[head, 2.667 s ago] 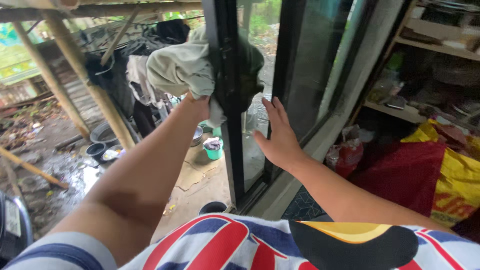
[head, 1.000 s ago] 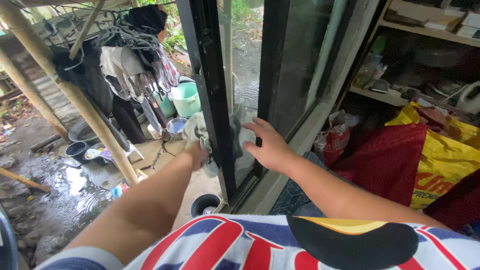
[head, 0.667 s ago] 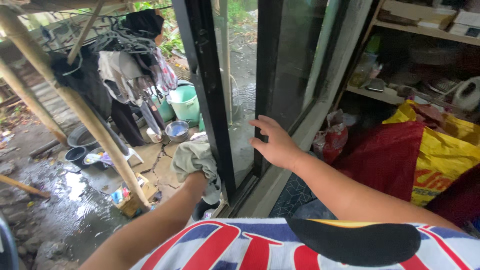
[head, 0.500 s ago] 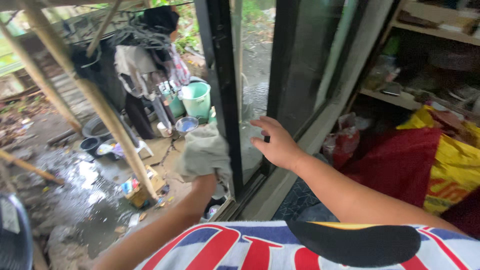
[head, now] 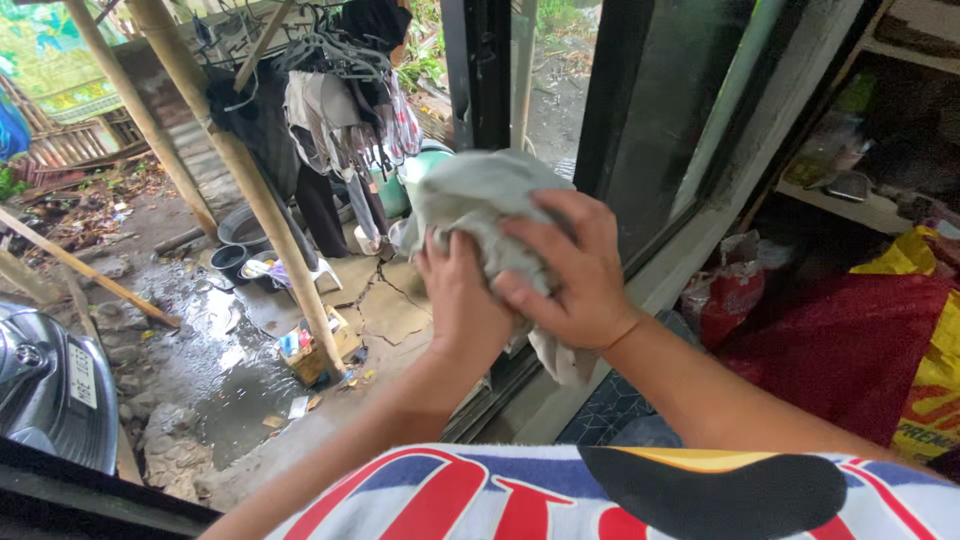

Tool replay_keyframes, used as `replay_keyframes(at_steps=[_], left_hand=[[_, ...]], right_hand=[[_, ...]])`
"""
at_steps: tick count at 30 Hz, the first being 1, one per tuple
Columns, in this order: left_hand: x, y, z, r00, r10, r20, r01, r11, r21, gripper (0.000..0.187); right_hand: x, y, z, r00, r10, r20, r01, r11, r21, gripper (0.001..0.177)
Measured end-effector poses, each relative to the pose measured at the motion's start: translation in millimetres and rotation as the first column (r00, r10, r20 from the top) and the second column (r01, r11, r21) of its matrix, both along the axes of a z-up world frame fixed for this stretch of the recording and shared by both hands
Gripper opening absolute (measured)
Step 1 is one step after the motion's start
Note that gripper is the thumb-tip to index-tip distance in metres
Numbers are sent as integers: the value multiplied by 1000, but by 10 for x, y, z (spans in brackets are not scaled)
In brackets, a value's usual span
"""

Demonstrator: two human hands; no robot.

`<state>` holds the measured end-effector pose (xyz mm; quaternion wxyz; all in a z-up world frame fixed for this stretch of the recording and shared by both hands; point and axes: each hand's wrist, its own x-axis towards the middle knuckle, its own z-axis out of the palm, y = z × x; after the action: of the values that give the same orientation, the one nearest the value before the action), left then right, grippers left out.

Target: The person wipes a glass window with a cloth, moving the cloth across the surface in repeated strokes to clean it. The person uses both hands to hold and maneuver the cloth while cleaning different sections of the window.

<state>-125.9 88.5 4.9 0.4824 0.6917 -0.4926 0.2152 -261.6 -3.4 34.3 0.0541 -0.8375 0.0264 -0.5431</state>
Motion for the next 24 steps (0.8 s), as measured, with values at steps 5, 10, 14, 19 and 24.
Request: replay_keyframes(at_steps=[5,10,14,19,24], left_hand=[[-163,-246,197,994,-78,79,76,997,23,64],[-12,-698,265,890,-442,-108,455,859,233,64],[183,-718,377,798,-578,-170,602,775,192,43],[429,-311,698,923,-346,167,367,923,-116,36],[586,-474,866,968,-197,-154,165,966,-200,58]], right_hand=[[89,-379,-394,996,-68,64,14,786,618,45],[279,-473,-467,866,283,412,-278,-412,868,59],[567,-555,-569,772,275,573,-419,-458,784,51],[781,-590,-374,824,111,555,-521,-236,820,61],[848,-861,281,817,120,564,-577,135,806,64]])
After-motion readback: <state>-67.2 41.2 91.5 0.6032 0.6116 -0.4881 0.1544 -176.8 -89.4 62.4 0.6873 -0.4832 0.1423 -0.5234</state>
